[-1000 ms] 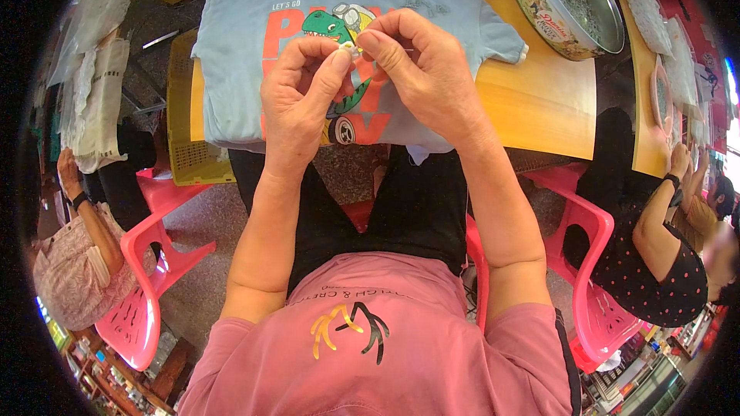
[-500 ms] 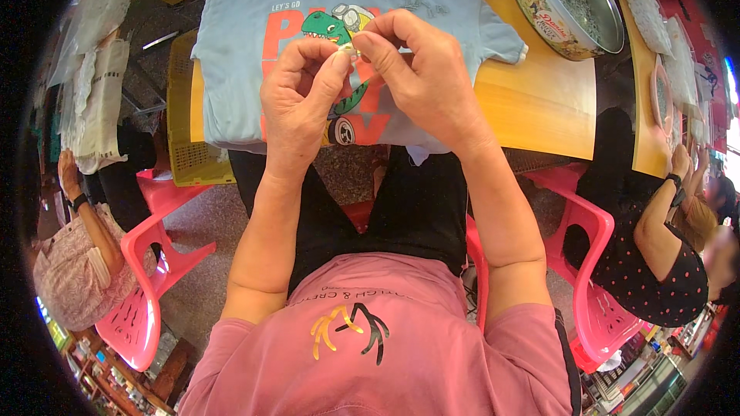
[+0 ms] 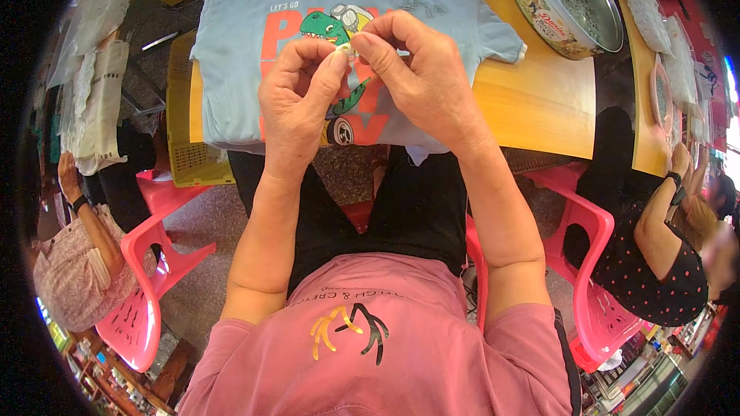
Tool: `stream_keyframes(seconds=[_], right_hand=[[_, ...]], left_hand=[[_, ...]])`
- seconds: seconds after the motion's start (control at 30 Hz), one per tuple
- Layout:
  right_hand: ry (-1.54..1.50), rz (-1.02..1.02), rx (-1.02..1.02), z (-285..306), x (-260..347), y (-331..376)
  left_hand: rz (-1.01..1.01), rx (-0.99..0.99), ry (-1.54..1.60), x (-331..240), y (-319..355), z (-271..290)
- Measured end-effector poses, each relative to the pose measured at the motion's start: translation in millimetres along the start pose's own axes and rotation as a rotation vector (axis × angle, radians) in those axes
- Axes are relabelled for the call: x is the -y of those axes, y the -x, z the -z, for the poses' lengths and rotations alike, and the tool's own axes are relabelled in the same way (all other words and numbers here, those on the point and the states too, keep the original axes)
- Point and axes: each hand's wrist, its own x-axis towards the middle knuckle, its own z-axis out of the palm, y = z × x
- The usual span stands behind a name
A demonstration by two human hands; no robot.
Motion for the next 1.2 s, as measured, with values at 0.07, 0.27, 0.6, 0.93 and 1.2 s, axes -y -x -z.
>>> stream_keyframes(seconds=[0.07,0.27,0.6,0.93,1.2], right_hand=[[-0.004,0.004,-0.006,-0.2,0.5,0.1],[-0.015,-0.011,-0.013,-0.6,1.7,0.2],[0.002,0.0,-0.015,-1.7,0.7,0.8],[-0.059,0.046,-0.069,-5.5,-2.9,-0.6],[-0.085,0.009,-0.077,-6.4,0.7,-0.3]], left_hand=[[-0.001,-0.005,0.004,0.4,0.2,0.1],[0.0,0.006,-0.013,1.1,0.3,1.2],[-0.008,0.002,-0.019,2.9,-0.4,1.9],[-0.005,0.004,0.009,2.3,-0.3,1.0],[-0.001,0.002,0.007,1.6,-0.5,1.4]])
